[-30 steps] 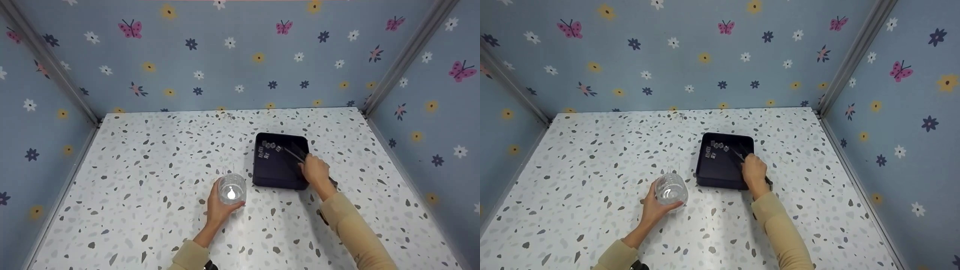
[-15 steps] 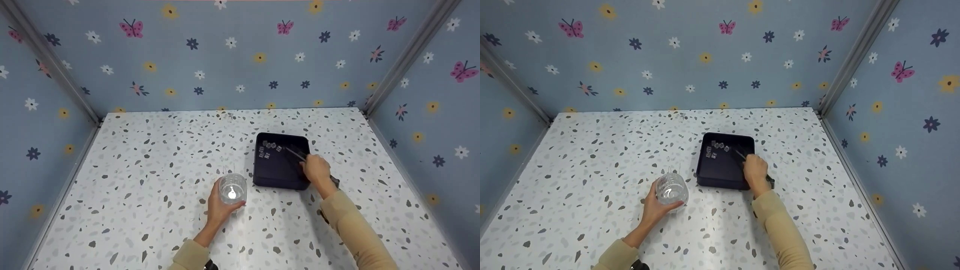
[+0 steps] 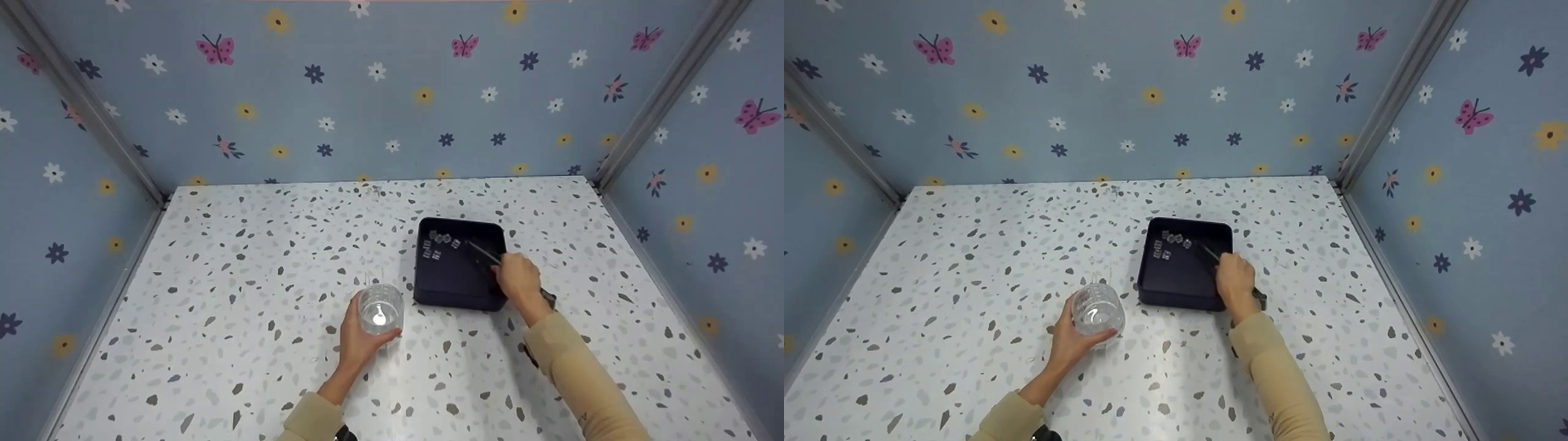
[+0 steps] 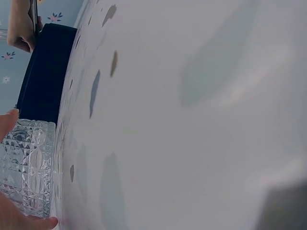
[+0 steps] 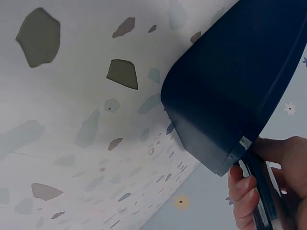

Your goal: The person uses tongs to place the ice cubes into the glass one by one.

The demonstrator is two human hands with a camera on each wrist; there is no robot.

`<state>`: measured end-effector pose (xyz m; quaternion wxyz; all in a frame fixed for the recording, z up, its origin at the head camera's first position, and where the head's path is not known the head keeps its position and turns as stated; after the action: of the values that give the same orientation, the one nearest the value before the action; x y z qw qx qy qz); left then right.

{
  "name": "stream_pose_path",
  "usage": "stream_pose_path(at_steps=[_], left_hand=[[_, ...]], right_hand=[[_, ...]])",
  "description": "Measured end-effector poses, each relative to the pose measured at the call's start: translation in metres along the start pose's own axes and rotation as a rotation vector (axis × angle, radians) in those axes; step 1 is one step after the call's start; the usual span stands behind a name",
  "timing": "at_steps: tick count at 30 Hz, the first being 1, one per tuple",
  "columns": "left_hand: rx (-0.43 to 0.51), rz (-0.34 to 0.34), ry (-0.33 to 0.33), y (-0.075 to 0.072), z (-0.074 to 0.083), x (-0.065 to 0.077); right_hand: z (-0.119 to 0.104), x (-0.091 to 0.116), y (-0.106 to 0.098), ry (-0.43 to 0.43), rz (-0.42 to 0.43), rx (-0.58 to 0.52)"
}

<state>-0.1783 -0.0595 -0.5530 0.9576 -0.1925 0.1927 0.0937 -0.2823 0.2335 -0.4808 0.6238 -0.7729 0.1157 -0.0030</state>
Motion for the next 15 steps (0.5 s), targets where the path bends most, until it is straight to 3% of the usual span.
stream_pose_path(at_steps=[15], left_hand=[[-0.022,0.002,-0.012,0.0005,0.0002,0.0007]], right_hand=[[0.0034,0.0002,-0.0002,-0.009,-0.011,0.002]])
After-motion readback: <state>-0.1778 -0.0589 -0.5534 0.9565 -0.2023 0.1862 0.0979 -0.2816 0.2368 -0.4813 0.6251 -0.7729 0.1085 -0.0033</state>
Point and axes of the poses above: each hand's wrist, its own x-axis away from the middle knuckle, its own y-axis out of the palm, z = x × y, the point moved 3 cm from there along -x, towards the middle knuckle, and after that the axes turned 11 degrees about y, right-handed, at the moved point
